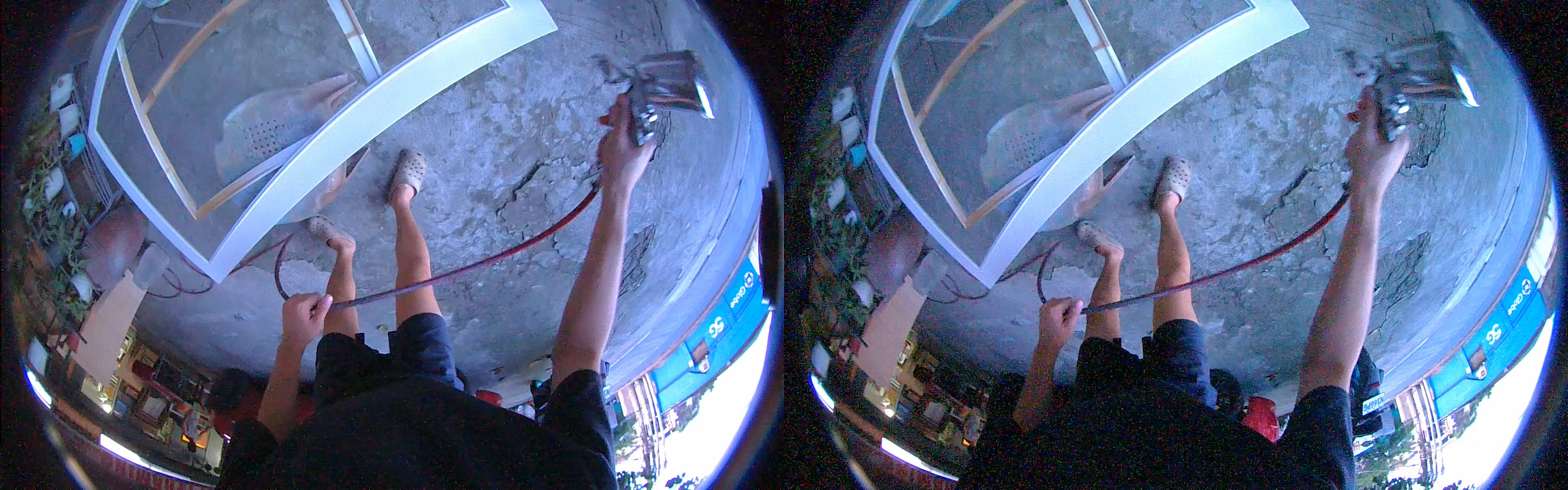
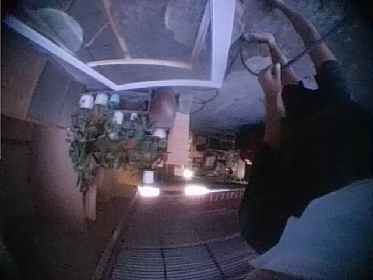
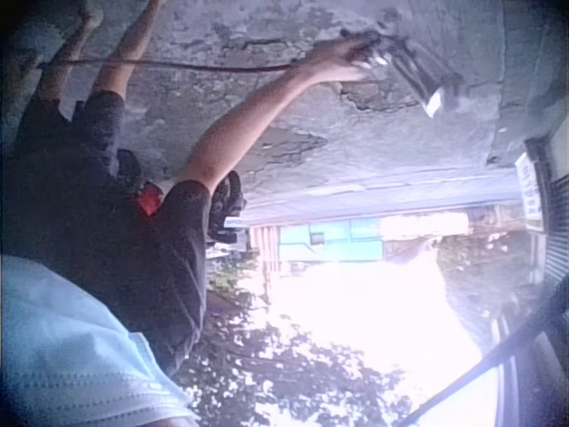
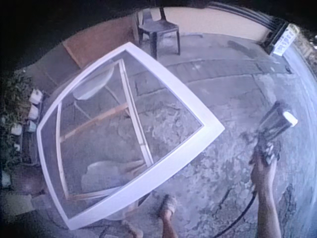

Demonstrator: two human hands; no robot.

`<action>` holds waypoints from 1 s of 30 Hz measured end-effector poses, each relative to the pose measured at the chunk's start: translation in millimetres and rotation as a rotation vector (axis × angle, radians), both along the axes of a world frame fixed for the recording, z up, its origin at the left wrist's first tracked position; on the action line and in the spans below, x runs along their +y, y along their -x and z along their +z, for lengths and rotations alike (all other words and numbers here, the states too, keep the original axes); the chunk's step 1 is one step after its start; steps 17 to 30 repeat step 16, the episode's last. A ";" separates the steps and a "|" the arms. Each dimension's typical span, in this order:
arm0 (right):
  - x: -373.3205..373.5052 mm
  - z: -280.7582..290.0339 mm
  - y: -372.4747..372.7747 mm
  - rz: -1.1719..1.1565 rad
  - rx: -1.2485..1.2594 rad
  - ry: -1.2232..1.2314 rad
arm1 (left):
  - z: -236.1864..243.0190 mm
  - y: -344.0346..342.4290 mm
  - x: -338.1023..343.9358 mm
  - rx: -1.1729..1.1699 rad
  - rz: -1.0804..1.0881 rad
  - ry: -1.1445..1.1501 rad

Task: The person uses a spray gun to apply white paint to a rectangular wooden frame resting on a stand. They move around the frame to cover all sides and edges, then briefly inspect a second ornate frame before returning to spray the first frame again.

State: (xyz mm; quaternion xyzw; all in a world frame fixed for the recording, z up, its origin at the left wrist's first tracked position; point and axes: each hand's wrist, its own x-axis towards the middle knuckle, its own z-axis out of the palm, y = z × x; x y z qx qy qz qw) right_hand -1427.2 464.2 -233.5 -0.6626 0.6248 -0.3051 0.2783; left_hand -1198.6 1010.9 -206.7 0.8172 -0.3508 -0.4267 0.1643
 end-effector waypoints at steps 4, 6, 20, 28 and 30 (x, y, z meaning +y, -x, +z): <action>87.7 13.4 -25.7 0.115 -0.005 -0.217 | 6.4 -20.8 30.1 -0.071 -0.091 -0.096; 119.5 14.8 -28.4 0.206 0.041 -0.275 | 8.0 -28.9 47.6 -0.106 -0.114 -0.098; 233.3 57.2 -53.9 0.531 -0.019 -0.405 | 24.4 -47.8 86.6 -0.162 -0.190 -0.153; 233.3 57.2 -53.9 0.531 -0.019 -0.405 | 24.4 -47.8 86.6 -0.162 -0.190 -0.153; 233.3 57.2 -53.9 0.531 -0.019 -0.405 | 24.4 -47.8 86.6 -0.162 -0.190 -0.153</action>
